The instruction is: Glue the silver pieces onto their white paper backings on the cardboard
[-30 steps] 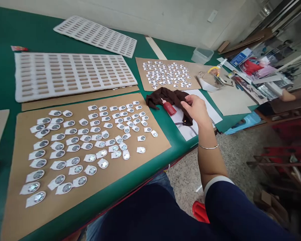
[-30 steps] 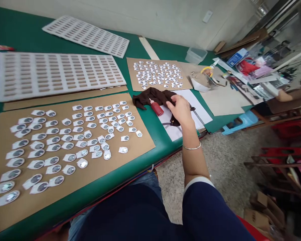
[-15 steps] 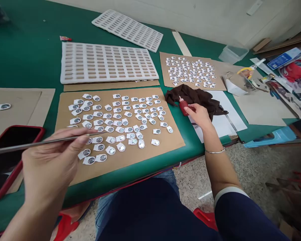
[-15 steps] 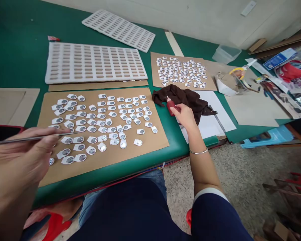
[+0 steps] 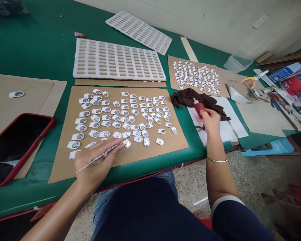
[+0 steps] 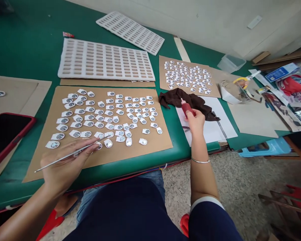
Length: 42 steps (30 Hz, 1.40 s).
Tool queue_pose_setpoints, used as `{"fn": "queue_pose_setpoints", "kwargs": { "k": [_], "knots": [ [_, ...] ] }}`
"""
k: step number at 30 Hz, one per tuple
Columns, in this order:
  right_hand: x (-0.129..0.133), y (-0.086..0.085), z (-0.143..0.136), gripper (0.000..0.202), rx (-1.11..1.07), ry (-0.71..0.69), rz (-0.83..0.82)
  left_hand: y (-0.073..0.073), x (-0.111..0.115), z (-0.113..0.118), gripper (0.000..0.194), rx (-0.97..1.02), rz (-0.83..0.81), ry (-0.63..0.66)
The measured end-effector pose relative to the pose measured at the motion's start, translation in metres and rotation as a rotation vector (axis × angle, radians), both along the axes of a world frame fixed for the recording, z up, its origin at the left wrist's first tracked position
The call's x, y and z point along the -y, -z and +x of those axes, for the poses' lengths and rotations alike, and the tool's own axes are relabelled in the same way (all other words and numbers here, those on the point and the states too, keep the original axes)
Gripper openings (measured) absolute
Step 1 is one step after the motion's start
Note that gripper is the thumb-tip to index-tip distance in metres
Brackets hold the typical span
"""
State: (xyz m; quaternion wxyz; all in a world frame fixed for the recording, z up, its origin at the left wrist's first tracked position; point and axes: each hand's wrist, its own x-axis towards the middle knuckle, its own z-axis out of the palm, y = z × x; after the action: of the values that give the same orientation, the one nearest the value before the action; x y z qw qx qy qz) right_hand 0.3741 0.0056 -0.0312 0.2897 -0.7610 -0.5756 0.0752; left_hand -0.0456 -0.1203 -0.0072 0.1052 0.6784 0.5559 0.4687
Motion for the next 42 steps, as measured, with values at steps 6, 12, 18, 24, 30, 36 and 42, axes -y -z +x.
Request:
{"fn": "queue_pose_setpoints", "kwargs": {
  "k": [6, 12, 18, 24, 30, 36, 42],
  "knots": [
    [0.016, -0.033, 0.005, 0.016, -0.967, 0.104, 0.482, 0.013, 0.001, 0.005, 0.015, -0.048, 0.120, 0.073],
    [0.014, -0.070, -0.036, 0.013, -1.426, -0.170, 0.573, 0.018, 0.000, 0.006, 0.024, -0.055, 0.186, 0.151],
    [-0.003, -0.043, -0.028, 0.024, -0.869, 0.049, 0.463, 0.015, 0.008, -0.001, 0.024, 0.075, 0.110, 0.183],
    [0.002, 0.002, -0.001, 0.042, -0.279, 0.329, 0.366, 0.021, 0.014, -0.009, 0.028, 0.229, 0.059, 0.217],
    [0.004, -0.010, -0.039, 0.035, -0.069, 0.233, 0.347, 0.020, 0.018, -0.013, 0.030, 0.310, 0.032, 0.209],
    [0.027, -0.048, -0.141, 0.010, -0.032, -0.613, 0.118, 0.014, 0.017, -0.013, 0.024, 0.510, 0.029, 0.220],
    [0.058, -0.049, -0.206, 0.020, 0.285, -1.114, -0.234, 0.016, 0.016, -0.015, 0.021, 0.469, -0.040, 0.186]
  ]
}}
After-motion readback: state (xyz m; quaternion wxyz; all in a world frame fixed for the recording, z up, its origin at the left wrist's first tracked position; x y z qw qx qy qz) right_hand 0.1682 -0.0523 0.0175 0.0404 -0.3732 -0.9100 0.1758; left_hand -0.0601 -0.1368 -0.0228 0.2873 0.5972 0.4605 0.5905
